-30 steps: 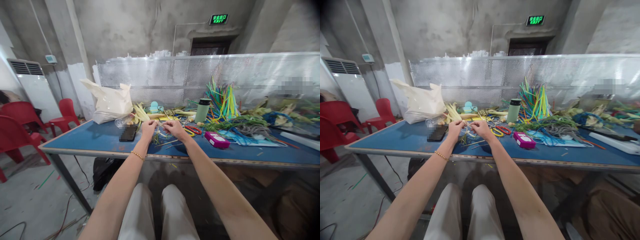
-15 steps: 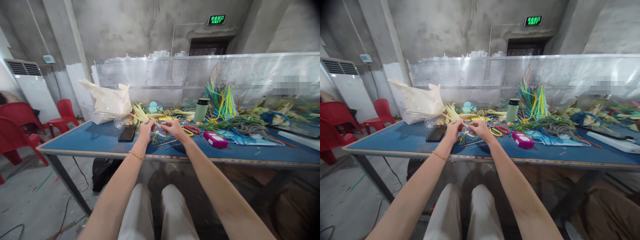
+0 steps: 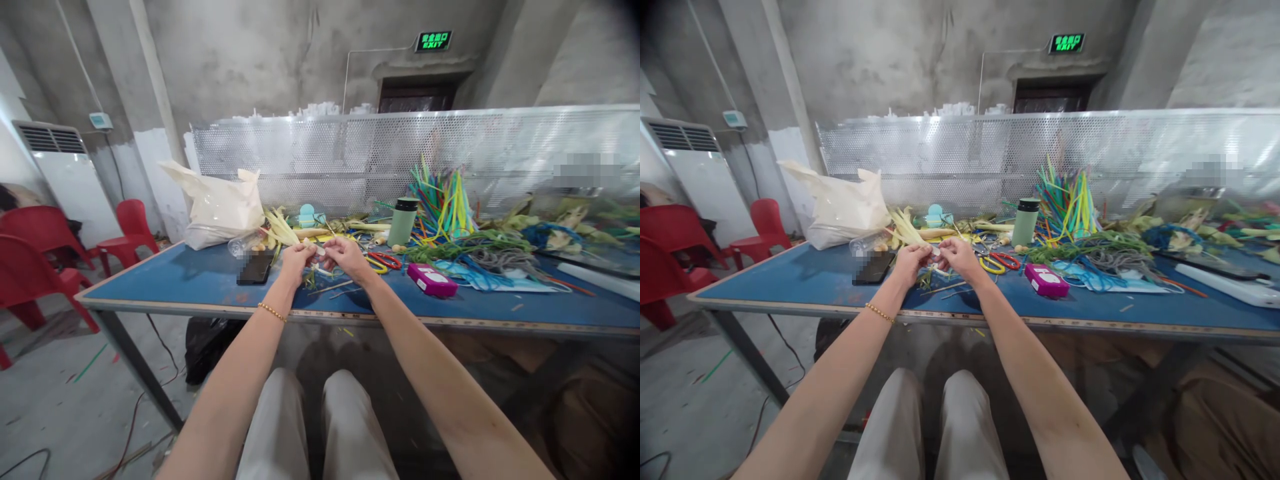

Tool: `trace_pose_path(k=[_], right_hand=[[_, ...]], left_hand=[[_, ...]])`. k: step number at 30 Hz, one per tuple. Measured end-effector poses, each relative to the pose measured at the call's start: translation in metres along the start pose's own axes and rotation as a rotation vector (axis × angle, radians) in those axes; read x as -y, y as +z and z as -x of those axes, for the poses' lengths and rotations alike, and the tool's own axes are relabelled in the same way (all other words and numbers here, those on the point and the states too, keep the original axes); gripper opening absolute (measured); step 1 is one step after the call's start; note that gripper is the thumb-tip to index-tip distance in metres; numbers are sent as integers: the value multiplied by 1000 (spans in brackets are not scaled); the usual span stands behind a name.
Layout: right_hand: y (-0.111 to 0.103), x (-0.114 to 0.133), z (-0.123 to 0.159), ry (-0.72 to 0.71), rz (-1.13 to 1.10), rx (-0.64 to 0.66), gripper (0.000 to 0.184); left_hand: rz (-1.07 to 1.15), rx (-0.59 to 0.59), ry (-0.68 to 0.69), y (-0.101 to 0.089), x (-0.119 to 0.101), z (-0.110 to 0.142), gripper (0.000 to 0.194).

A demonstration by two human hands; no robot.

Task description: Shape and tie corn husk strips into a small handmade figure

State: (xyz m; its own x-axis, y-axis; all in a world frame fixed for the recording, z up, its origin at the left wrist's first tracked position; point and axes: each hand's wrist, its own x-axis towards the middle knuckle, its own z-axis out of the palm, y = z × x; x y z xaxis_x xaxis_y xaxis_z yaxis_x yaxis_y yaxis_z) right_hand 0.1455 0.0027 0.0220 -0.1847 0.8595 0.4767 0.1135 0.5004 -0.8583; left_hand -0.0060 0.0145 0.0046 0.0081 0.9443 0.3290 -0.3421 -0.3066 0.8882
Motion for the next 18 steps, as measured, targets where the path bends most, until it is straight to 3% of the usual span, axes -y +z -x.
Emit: trace_pose_path(k=[4,9,14,18], right_hand=[[-6,-1,-2,-169,150,-55,27],[-9,-6,-6,-442,355,-25,14],[-10,-10,-8,-493,394,-13,15],[-11,-10,-7,-520,433,-77,16]], left_hand=[[21,-45,-58,0,-2,-2,23],[4,-46,-74,-1,-1,-2,19],[39,17,-94,-1,-2,1,21],[97,78,-170,2,-6,4,25]])
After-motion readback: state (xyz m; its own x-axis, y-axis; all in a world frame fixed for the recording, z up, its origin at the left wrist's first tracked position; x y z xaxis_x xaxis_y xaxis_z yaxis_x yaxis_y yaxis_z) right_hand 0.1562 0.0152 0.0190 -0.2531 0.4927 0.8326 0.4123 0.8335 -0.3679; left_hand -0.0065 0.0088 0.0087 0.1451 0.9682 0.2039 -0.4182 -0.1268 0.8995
